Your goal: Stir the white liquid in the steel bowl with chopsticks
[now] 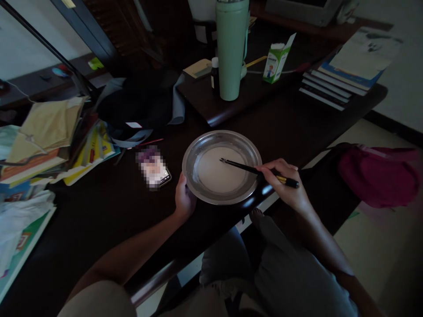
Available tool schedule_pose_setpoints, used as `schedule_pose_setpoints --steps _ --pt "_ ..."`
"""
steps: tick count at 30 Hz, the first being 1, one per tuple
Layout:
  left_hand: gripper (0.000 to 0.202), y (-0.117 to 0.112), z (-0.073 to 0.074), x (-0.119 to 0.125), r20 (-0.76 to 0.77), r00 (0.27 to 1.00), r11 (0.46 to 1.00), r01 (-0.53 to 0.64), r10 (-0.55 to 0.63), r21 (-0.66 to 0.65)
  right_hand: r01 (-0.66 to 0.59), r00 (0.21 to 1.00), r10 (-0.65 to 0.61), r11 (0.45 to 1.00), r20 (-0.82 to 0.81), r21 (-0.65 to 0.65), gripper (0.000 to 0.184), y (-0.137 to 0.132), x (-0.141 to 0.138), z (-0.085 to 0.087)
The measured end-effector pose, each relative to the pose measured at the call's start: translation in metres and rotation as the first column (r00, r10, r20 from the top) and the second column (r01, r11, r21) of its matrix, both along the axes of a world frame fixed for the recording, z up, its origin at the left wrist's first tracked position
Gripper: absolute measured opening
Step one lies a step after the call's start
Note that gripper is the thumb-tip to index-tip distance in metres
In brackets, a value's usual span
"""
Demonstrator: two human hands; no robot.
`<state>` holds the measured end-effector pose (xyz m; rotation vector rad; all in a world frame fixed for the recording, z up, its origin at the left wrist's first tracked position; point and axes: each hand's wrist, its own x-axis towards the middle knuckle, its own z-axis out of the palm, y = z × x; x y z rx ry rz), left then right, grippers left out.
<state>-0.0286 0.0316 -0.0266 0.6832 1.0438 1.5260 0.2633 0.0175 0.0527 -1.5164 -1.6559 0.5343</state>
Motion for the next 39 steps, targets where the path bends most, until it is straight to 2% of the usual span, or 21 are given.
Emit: schedule_pose_setpoints --steps 5,11,14,17,22,28,35,39 --pt "0.039 0.001 -0.002 -0.003 -0.002 1.000 1.000 0.003 -0.003 0.007 0.002 1.000 -0.002 1.000 -0.020 0.005 0.023 -0.014 0.013 0.013" --pt "0.041 0.004 -0.003 -0.003 0.033 0.999 1.000 0.009 -0.009 0.018 -0.120 0.992 0.117 0.990 -0.050 -0.079 0.026 -0.023 0.023 0.029" --pt "0.041 0.005 -0.004 -0.001 0.026 1.000 1.000 0.014 -0.015 0.021 -0.203 0.978 0.197 0.975 -0.069 -0.090 0.029 -0.021 0.018 0.026" --pt "0.042 0.005 -0.005 0.001 0.037 0.999 1.000 0.014 -0.015 0.006 -0.246 0.967 0.241 0.968 -0.087 -0.056 0.028 -0.015 0.007 0.016" --pt "0.041 0.003 -0.004 0.002 0.018 1.000 1.000 -0.002 0.002 0.006 -0.219 0.975 0.218 0.975 -0.039 -0.027 0.024 -0.004 -0.006 -0.001" --pt "0.040 0.000 -0.003 0.002 0.011 1.000 1.000 0.004 -0.004 0.011 -0.071 0.997 0.071 0.997 -0.009 0.032 0.024 0.003 -0.004 -0.006" --pt "0.041 0.003 -0.010 -0.001 0.010 1.000 1.000 0.011 -0.011 0.014 0.038 0.999 -0.037 0.998 -0.013 0.055 0.024 -0.007 0.011 0.002" --pt "0.040 0.005 -0.012 -0.003 0.006 1.000 1.000 0.013 -0.013 0.009 -0.011 1.000 0.010 1.000 -0.010 -0.016 0.025 -0.018 0.023 0.016"
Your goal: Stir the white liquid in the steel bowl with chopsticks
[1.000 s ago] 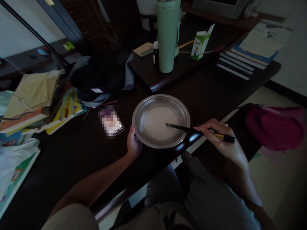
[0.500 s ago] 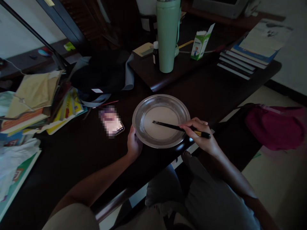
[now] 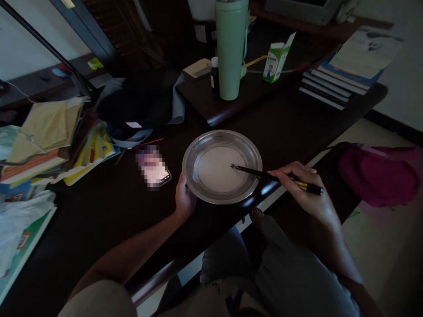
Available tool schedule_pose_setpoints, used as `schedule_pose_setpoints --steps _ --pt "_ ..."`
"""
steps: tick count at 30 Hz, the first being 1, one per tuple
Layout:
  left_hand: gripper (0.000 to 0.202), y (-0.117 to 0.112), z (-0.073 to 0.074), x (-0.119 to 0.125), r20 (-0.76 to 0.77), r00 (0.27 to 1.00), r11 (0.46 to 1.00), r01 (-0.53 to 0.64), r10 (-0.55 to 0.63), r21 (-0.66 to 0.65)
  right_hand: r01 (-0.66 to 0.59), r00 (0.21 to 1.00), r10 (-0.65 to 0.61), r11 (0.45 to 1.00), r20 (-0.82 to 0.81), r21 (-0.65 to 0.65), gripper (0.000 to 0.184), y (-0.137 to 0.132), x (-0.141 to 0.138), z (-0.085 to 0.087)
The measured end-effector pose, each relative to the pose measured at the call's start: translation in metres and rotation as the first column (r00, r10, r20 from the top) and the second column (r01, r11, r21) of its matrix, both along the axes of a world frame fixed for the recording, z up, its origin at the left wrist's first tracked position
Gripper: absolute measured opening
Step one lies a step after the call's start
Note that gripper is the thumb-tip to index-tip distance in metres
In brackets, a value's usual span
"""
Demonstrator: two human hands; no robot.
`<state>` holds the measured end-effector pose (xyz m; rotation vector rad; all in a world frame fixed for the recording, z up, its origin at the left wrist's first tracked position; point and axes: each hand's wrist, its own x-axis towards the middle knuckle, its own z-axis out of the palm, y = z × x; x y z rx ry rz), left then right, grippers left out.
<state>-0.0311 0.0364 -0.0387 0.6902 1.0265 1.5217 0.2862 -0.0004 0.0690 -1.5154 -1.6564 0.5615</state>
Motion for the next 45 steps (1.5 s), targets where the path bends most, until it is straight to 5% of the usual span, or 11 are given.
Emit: schedule_pose_setpoints --steps 4,8,17,27,36,45 --pt "0.039 0.001 0.003 0.002 -0.007 1.000 1.000 -0.010 0.010 -0.001 -0.142 0.990 0.140 0.987 -0.031 -0.076 0.027 -0.004 0.003 0.011" --pt "0.040 0.001 0.006 0.007 0.007 1.000 1.000 -0.026 0.026 -0.003 -0.201 0.977 0.194 0.977 -0.082 -0.078 0.031 0.002 -0.009 0.002" --pt "0.041 -0.003 0.010 0.004 -0.003 1.000 0.999 -0.017 0.017 -0.032 -0.113 0.993 0.114 0.993 0.019 -0.031 0.029 0.021 -0.036 -0.025" --pt "0.040 -0.004 0.010 0.000 -0.006 1.000 1.000 -0.017 0.017 -0.007 0.052 0.998 -0.053 0.998 0.026 0.036 0.024 0.008 -0.016 -0.007" --pt "0.040 0.000 0.007 0.001 0.005 1.000 1.000 -0.009 0.008 0.014 -0.115 0.993 0.113 0.991 -0.034 -0.074 0.028 -0.005 -0.007 0.008" --pt "0.042 -0.003 0.013 0.005 0.016 1.000 1.000 -0.010 0.010 -0.013 -0.134 0.991 0.133 0.988 -0.018 -0.079 0.029 0.011 -0.034 -0.008"
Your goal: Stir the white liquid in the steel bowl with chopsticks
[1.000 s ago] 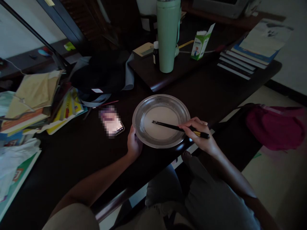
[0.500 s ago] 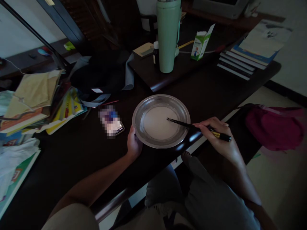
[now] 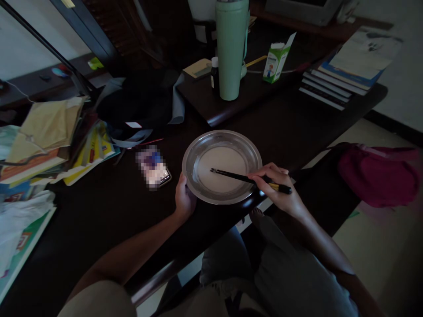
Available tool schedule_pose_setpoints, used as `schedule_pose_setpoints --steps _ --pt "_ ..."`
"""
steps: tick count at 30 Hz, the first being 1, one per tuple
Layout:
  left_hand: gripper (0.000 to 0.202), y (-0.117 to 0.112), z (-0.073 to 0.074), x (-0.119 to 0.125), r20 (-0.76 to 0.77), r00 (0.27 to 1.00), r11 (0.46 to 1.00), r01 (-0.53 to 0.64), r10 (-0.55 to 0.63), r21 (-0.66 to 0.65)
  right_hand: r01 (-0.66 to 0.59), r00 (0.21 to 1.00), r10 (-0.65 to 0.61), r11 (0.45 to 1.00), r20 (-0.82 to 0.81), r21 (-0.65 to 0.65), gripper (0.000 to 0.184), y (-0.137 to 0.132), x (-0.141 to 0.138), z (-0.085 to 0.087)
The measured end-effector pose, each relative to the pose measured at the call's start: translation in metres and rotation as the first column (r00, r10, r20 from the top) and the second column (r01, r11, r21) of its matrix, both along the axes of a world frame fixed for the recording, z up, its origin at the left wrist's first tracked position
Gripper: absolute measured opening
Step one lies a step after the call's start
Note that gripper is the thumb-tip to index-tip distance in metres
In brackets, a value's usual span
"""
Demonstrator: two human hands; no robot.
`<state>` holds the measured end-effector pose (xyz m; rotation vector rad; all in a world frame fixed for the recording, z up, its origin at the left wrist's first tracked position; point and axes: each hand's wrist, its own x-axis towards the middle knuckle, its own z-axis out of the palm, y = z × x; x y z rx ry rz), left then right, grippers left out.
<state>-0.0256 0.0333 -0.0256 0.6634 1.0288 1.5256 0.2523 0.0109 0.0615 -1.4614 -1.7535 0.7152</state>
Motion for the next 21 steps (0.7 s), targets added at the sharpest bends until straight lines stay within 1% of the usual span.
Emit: schedule_pose_setpoints --steps 4,7,10,14,17,21 --pt "0.041 -0.002 0.000 0.000 -0.002 1.000 1.000 0.002 -0.002 -0.011 0.047 0.999 -0.047 0.998 0.008 0.052 0.028 0.008 -0.004 -0.011" --pt "0.042 -0.002 0.000 0.000 -0.006 1.000 1.000 -0.001 0.001 -0.005 0.091 0.996 -0.091 0.992 -0.004 0.089 0.027 0.012 -0.002 -0.013" --pt "0.041 -0.003 -0.001 -0.001 -0.018 1.000 1.000 0.002 -0.002 0.000 0.147 0.989 -0.146 0.982 -0.011 0.121 0.026 0.011 0.003 -0.010" --pt "0.040 -0.001 -0.005 -0.005 -0.021 1.000 1.000 0.013 -0.012 0.015 0.179 0.983 -0.182 0.975 0.005 0.130 0.025 0.001 0.016 -0.001" --pt "0.041 0.001 -0.007 -0.005 -0.001 1.000 1.000 0.004 -0.004 0.008 0.154 0.987 -0.157 0.983 0.023 0.096 0.025 -0.008 0.027 0.008" --pt "0.040 0.003 -0.008 -0.003 -0.007 1.000 1.000 -0.011 0.010 -0.010 0.060 0.998 -0.060 0.998 -0.013 0.000 0.028 -0.015 0.033 0.015"
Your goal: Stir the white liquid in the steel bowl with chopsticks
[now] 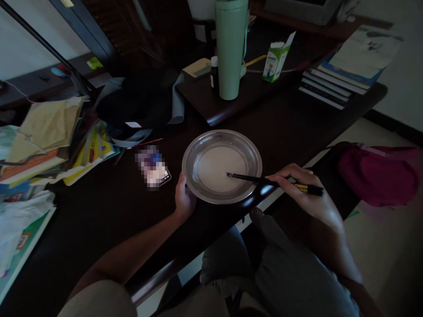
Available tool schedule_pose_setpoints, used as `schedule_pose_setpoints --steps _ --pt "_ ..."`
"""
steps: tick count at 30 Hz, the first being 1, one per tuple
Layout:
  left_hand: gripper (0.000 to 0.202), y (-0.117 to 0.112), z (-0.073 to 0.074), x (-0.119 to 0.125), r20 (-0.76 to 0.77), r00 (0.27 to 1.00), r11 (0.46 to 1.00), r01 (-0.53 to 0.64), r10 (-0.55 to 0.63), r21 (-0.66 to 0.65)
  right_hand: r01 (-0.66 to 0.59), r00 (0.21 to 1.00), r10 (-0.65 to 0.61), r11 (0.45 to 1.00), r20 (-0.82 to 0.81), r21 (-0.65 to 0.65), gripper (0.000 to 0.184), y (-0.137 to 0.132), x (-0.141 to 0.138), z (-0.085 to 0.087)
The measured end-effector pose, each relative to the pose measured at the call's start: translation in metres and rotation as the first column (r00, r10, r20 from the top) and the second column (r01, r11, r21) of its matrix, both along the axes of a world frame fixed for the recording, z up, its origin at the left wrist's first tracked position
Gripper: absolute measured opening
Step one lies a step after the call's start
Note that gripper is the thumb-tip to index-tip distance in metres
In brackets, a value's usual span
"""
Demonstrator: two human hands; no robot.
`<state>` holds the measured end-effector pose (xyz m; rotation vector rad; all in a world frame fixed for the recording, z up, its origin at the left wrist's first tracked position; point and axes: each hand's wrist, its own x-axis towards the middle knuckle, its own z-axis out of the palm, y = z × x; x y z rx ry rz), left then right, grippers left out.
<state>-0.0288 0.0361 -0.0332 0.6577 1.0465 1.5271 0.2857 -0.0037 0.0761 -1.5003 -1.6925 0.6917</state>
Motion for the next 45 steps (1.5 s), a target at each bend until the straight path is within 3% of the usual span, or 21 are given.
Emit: schedule_pose_setpoints --steps 6,12,18,23,28,32,37,45 --pt "0.040 -0.001 0.004 -0.001 -0.008 1.000 1.000 0.008 -0.008 0.015 -0.064 0.997 0.064 0.998 -0.037 -0.008 0.030 0.009 -0.020 -0.011" --pt "0.041 -0.006 0.012 0.000 0.019 1.000 1.000 -0.008 0.008 -0.002 -0.007 0.999 0.006 0.999 0.034 0.033 0.027 0.023 -0.036 -0.024" --pt "0.042 -0.007 0.011 0.000 -0.014 1.000 1.000 -0.006 0.006 0.001 0.109 0.994 -0.110 0.985 -0.003 0.135 0.025 0.021 -0.030 -0.023" --pt "0.042 -0.004 0.006 -0.003 0.006 1.000 1.000 0.005 -0.005 0.013 0.161 0.984 -0.170 0.977 0.050 0.138 0.026 0.009 -0.015 -0.014" --pt "0.041 -0.002 0.004 -0.003 0.003 1.000 0.999 0.026 -0.026 0.033 0.062 0.998 -0.062 0.998 -0.012 0.014 0.027 0.000 -0.004 -0.002" --pt "0.042 -0.003 0.009 -0.004 0.005 1.000 0.999 0.014 -0.014 0.031 -0.037 0.998 0.036 0.999 -0.049 -0.016 0.028 -0.001 -0.015 0.002" --pt "0.042 -0.005 0.013 -0.003 0.005 1.000 1.000 -0.001 0.001 0.015 -0.043 0.999 0.043 0.999 -0.013 0.027 0.028 0.008 -0.033 -0.009" --pt "0.040 -0.006 0.009 -0.001 -0.003 1.000 1.000 0.007 -0.007 0.028 0.074 0.997 -0.072 0.992 -0.027 0.101 0.029 0.026 -0.038 -0.028"
